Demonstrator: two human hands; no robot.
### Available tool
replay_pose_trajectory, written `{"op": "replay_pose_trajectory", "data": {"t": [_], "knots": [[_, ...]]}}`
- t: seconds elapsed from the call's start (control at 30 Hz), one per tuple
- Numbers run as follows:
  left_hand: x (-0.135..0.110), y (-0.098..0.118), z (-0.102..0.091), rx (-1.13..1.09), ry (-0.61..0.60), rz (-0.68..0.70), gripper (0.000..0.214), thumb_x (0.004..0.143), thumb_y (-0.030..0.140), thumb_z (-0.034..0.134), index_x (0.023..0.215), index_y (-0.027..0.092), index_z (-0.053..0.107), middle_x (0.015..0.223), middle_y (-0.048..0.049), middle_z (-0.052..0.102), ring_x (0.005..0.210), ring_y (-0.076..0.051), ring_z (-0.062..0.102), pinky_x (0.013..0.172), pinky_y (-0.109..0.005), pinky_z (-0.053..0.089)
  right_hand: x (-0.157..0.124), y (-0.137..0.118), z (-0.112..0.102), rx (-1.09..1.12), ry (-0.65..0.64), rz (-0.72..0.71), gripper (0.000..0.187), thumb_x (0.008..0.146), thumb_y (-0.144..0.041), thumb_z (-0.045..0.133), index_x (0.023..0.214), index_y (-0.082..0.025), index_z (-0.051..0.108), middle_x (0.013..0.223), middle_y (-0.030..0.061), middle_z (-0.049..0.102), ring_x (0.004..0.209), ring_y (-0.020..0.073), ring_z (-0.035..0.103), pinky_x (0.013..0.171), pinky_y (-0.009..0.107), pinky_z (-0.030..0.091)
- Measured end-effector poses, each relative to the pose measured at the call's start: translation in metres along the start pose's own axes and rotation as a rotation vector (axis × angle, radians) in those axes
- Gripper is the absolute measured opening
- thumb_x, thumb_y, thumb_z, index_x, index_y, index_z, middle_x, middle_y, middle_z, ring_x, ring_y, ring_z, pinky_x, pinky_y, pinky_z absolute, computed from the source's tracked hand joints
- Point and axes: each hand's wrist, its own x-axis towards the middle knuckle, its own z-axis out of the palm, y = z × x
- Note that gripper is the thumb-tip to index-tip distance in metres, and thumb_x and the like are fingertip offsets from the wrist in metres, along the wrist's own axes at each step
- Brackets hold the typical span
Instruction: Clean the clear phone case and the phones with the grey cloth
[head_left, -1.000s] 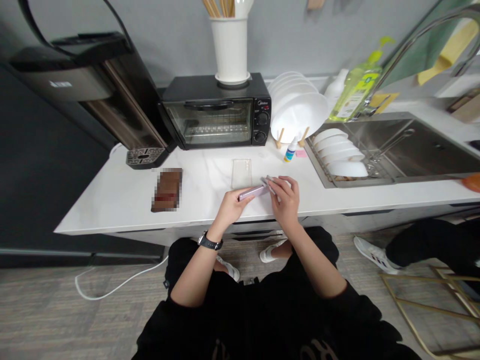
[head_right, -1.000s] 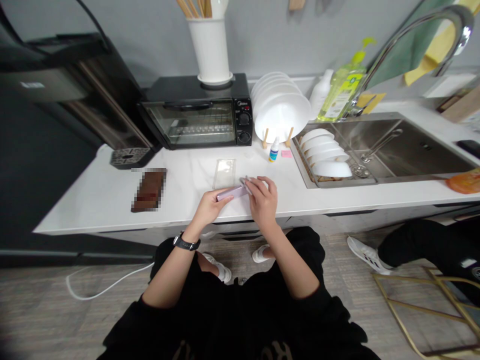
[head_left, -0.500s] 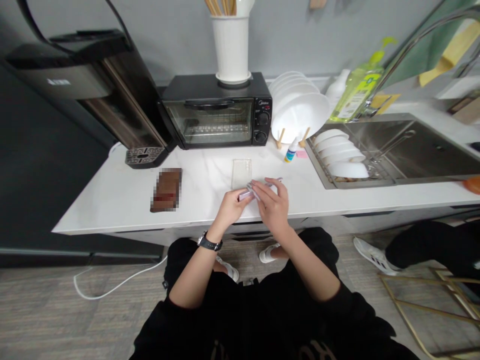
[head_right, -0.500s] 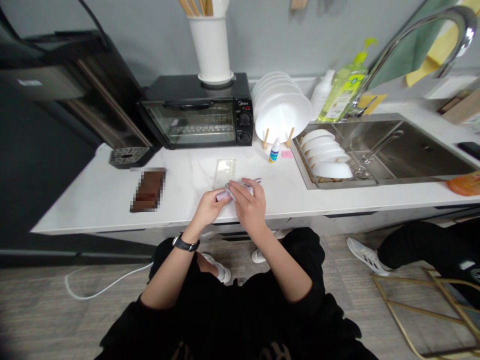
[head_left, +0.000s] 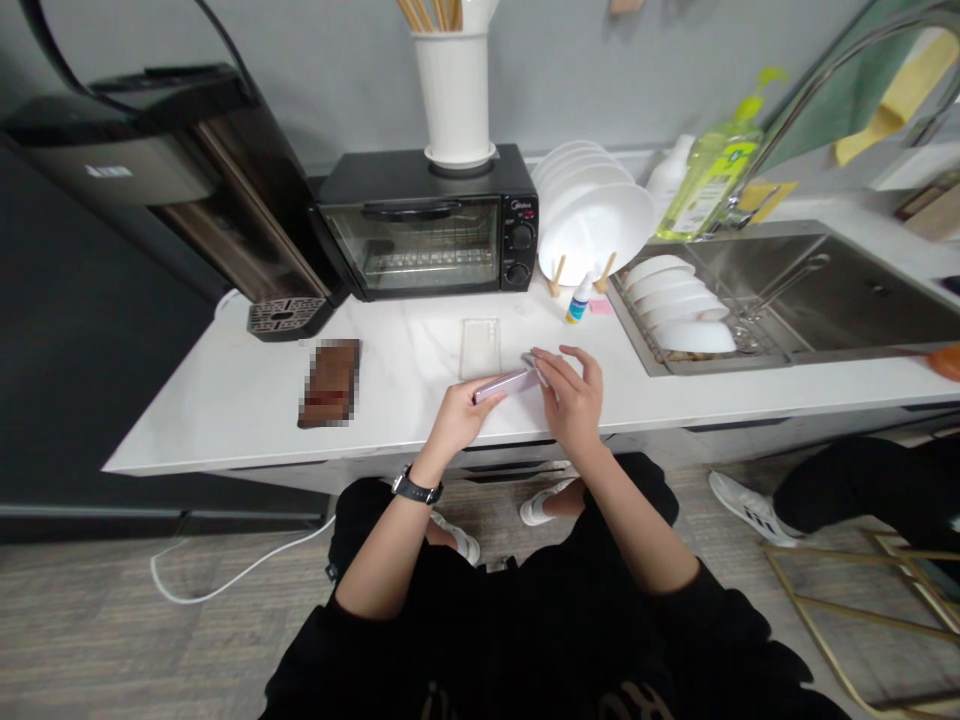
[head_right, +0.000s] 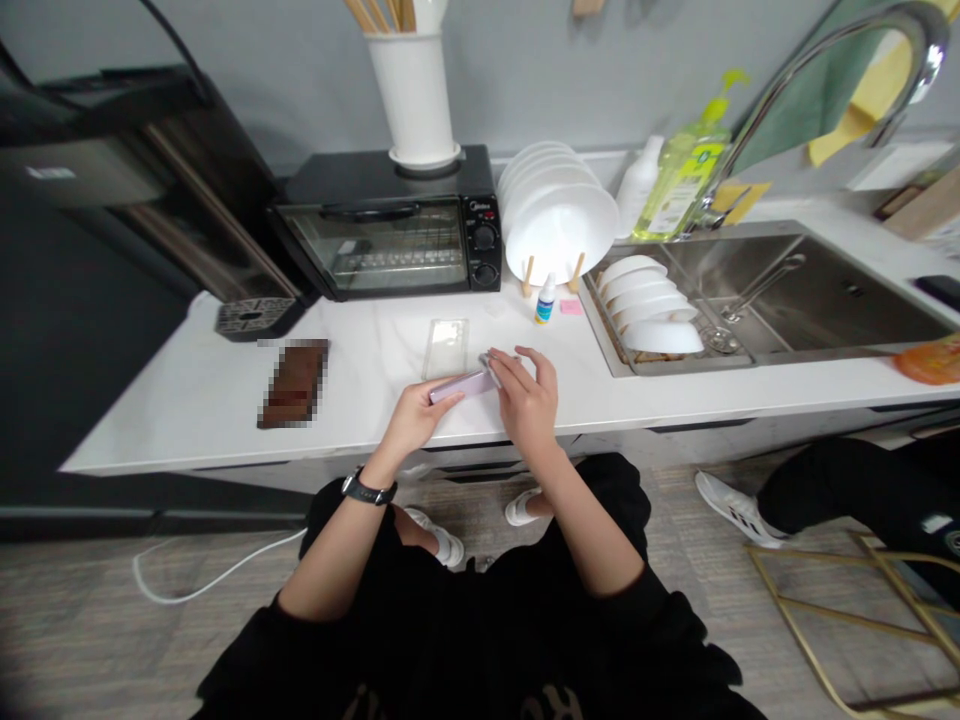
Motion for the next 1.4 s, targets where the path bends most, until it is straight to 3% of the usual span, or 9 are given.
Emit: {"op": "replay_pose_trajectory", "data": {"t": [0.13, 0.27, 0.4, 0.57, 0.7, 0.87, 1.0, 1.13, 1.4], "knots": [[0.0, -0.002, -0.001, 0.013, -0.006, -0.022, 0.044, 0.091, 0.041, 0.074, 0.127, 0.016, 0.081, 0.13, -0.0091, 0.08, 0.118, -0.03, 0.076, 0.108, -0.041, 0.057, 0.001, 0.018, -0.008, -0.025, -0.014, 0.053, 0.043, 0.104, -0.012, 0.055, 0.14, -0.028, 0.071, 0.137, 0.004, 0.077, 0.134, 0.0318, 0.058, 0.11, 0.058, 0.054], [0.0, -0.001, -0.001, 0.02, 0.0, -0.022, 0.042, 0.092, 0.039, 0.073, 0.126, 0.016, 0.081, 0.129, -0.0086, 0.08, 0.119, -0.03, 0.076, 0.109, -0.041, 0.057, 0.002, 0.016, -0.008, 0.001, -0.004, 0.066, 0.044, 0.104, -0.01, 0.052, 0.14, -0.028, 0.071, 0.136, 0.0049, 0.078, 0.134, 0.0315, 0.057, 0.109, 0.058, 0.054], [0.0, -0.001, 0.0, 0.024, 0.012, 0.007, 0.037, 0.092, 0.037, 0.073, 0.122, 0.017, 0.081, 0.124, -0.0072, 0.082, 0.111, -0.026, 0.077, 0.105, -0.037, 0.058, 0.002, -0.007, 0.002, 0.05, -0.029, 0.053, 0.046, 0.104, -0.01, 0.054, 0.143, -0.03, 0.07, 0.137, 0.0038, 0.077, 0.134, 0.0307, 0.057, 0.111, 0.057, 0.054], [-0.002, -0.007, -0.002, 0.183, 0.049, -0.019, 0.015, 0.09, 0.016, 0.063, 0.079, 0.013, 0.074, 0.075, -0.0044, 0.075, 0.07, -0.019, 0.068, 0.067, -0.029, 0.055, -0.001, -0.053, 0.021, 0.125, -0.134, -0.031, 0.048, 0.104, -0.012, 0.057, 0.147, -0.031, 0.067, 0.139, 0.0012, 0.076, 0.134, 0.0282, 0.059, 0.113, 0.051, 0.054], [-0.004, -0.008, -0.004, 0.21, 0.053, 0.0, 0.019, 0.086, 0.004, 0.058, 0.089, 0.011, 0.075, 0.086, -0.0075, 0.079, 0.08, -0.021, 0.072, 0.07, -0.028, 0.055, -0.001, -0.068, 0.028, 0.127, -0.128, -0.097, 0.048, 0.104, -0.011, 0.059, 0.147, -0.031, 0.067, 0.14, -0.0005, 0.076, 0.132, 0.027, 0.06, 0.112, 0.048, 0.053], [-0.001, -0.004, -0.002, 0.187, 0.055, -0.023, 0.015, 0.089, 0.021, 0.068, 0.077, 0.015, 0.075, 0.072, -0.0004, 0.075, 0.067, -0.017, 0.067, 0.067, -0.026, 0.055, -0.001, -0.043, 0.017, 0.097, -0.121, -0.064, 0.052, 0.103, -0.01, 0.06, 0.147, -0.035, 0.067, 0.136, -0.0002, 0.078, 0.135, 0.0276, 0.06, 0.112, 0.051, 0.053], [0.001, -0.001, 0.0, 0.043, 0.022, 0.009, 0.033, 0.092, 0.037, 0.074, 0.117, 0.017, 0.082, 0.119, -0.0069, 0.083, 0.105, -0.025, 0.077, 0.1, -0.036, 0.06, 0.002, -0.007, 0.0, 0.026, -0.091, 0.021, 0.048, 0.104, -0.01, 0.054, 0.143, -0.033, 0.07, 0.136, 0.0016, 0.078, 0.135, 0.0299, 0.058, 0.112, 0.056, 0.053], [0.0, 0.0, 0.0, 0.036, -0.001, -0.014, 0.039, 0.093, 0.04, 0.073, 0.125, 0.017, 0.081, 0.128, -0.0083, 0.081, 0.117, -0.029, 0.076, 0.108, -0.04, 0.058, 0.005, 0.017, -0.01, -0.024, -0.077, 0.052, 0.045, 0.104, -0.01, 0.051, 0.139, -0.028, 0.073, 0.136, 0.0036, 0.078, 0.134, 0.0313, 0.058, 0.111, 0.059, 0.053], [0.0, 0.001, 0.0, 0.035, -0.004, -0.004, 0.039, 0.094, 0.038, 0.072, 0.125, 0.017, 0.08, 0.128, -0.0083, 0.081, 0.117, -0.028, 0.076, 0.108, -0.039, 0.057, 0.003, 0.008, -0.006, 0.004, -0.056, 0.07, 0.046, 0.104, -0.01, 0.052, 0.141, -0.029, 0.071, 0.137, 0.0034, 0.078, 0.134, 0.0309, 0.057, 0.111, 0.058, 0.053]]}}
